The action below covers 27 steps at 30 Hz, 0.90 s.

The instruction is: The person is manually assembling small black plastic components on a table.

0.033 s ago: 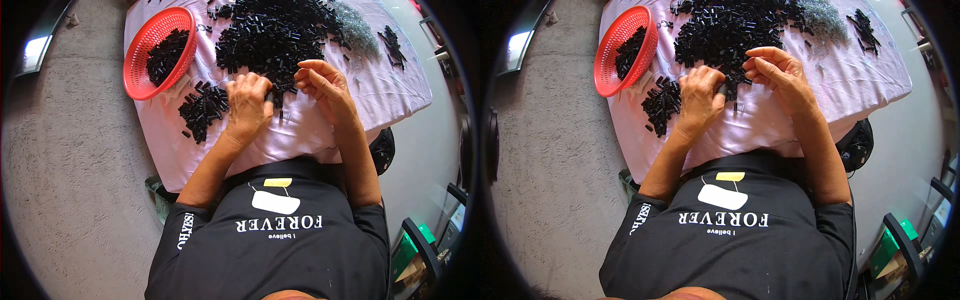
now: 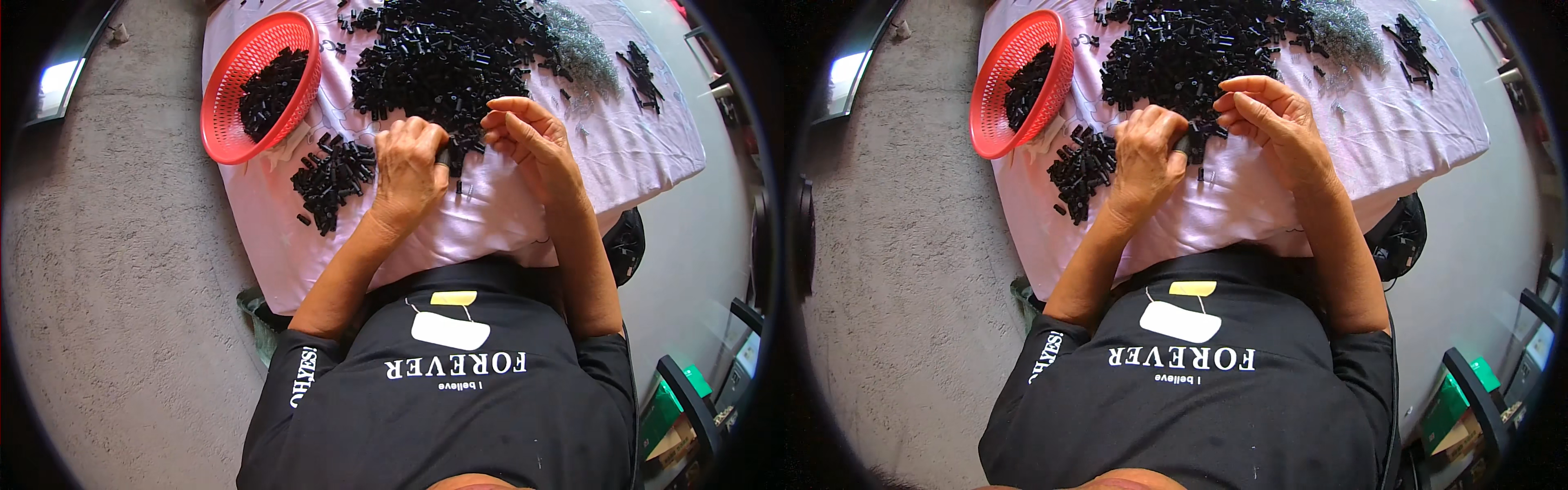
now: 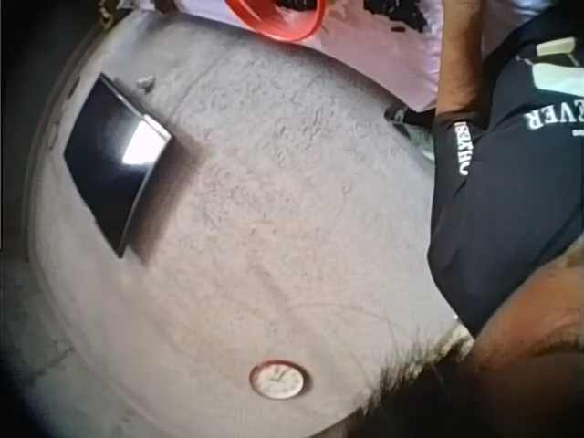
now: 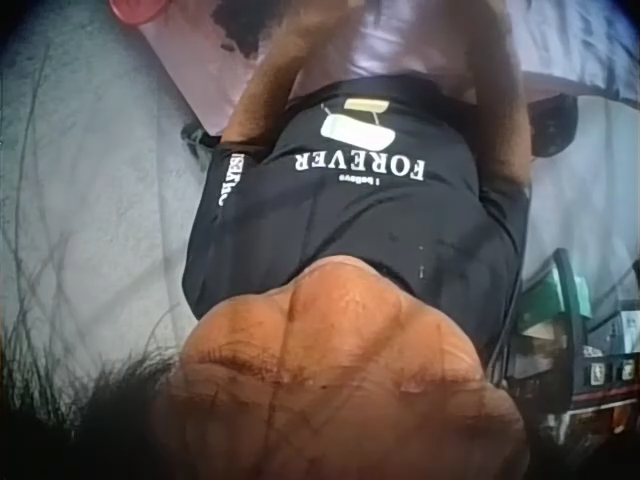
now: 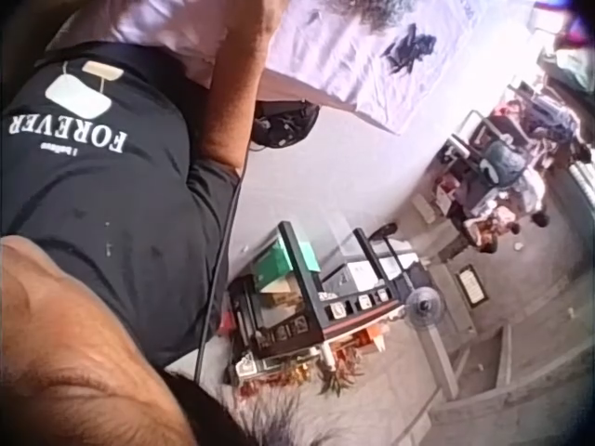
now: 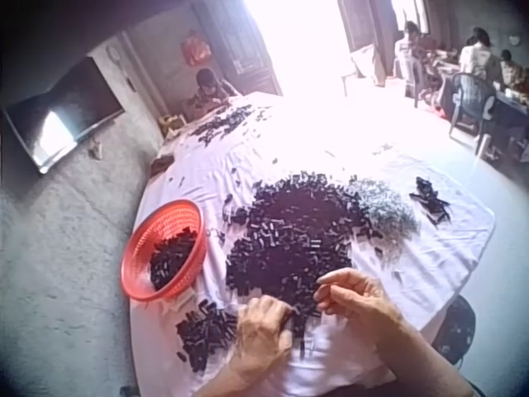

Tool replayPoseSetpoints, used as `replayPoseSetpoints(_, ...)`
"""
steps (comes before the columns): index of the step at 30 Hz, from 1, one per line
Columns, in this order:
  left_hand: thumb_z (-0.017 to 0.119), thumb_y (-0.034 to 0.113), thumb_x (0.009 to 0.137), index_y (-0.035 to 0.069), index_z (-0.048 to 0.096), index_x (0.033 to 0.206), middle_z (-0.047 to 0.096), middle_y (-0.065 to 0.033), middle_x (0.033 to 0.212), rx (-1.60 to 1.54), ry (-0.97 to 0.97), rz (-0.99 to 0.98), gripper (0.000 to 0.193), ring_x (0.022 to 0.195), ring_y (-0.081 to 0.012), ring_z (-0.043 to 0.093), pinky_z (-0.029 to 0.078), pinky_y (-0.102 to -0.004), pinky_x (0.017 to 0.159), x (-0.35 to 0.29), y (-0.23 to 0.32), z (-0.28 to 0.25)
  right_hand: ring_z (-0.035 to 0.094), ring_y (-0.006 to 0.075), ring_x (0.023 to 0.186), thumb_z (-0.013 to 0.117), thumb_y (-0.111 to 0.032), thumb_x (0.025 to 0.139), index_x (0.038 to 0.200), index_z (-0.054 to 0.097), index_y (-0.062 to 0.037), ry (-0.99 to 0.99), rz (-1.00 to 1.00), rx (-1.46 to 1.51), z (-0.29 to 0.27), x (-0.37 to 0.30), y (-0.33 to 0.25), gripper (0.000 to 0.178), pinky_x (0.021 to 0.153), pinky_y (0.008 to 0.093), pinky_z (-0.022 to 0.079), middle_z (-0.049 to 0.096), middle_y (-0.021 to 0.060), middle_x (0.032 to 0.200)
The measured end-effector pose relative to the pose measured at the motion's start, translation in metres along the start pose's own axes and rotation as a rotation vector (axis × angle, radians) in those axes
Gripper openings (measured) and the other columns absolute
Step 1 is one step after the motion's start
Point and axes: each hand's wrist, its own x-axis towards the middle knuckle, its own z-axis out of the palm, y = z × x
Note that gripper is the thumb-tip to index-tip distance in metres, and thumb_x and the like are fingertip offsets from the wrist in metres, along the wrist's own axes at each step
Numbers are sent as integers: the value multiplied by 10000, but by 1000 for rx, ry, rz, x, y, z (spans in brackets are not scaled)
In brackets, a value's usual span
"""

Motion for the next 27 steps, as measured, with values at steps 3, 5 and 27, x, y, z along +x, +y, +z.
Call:
replayPoseSetpoints(3,614,28,726,65,638,945,609,-79,928,-64,38,80,223,900,-278,591,425,-410,816,4,0,4,674,116,874,619,-174,975,1180,635,-22,12,-30,56,-4,0,2,256,799,247,547,699,89,1016)
replayPoseSetpoints(5,622,19,715,70,633,954,603,-88,926,-113,30,61,245,910,-290,586,426,-417,810,1,1,0,676,122,876,613,-175,978,1177,636,-22,21,-46,72,-4,0,2,252,798,250,548,699,93,1017)
replayPoseSetpoints(27,559,-90,678,-5,586,964,604,-169,889,-391,-61,42,300,828,-360,622,520,-415,748,-14,14,-7,684,138,876,601,-190,982,1164,646,-24,15,-89,149,-11,1,1,249,802,253,550,704,103,1012)
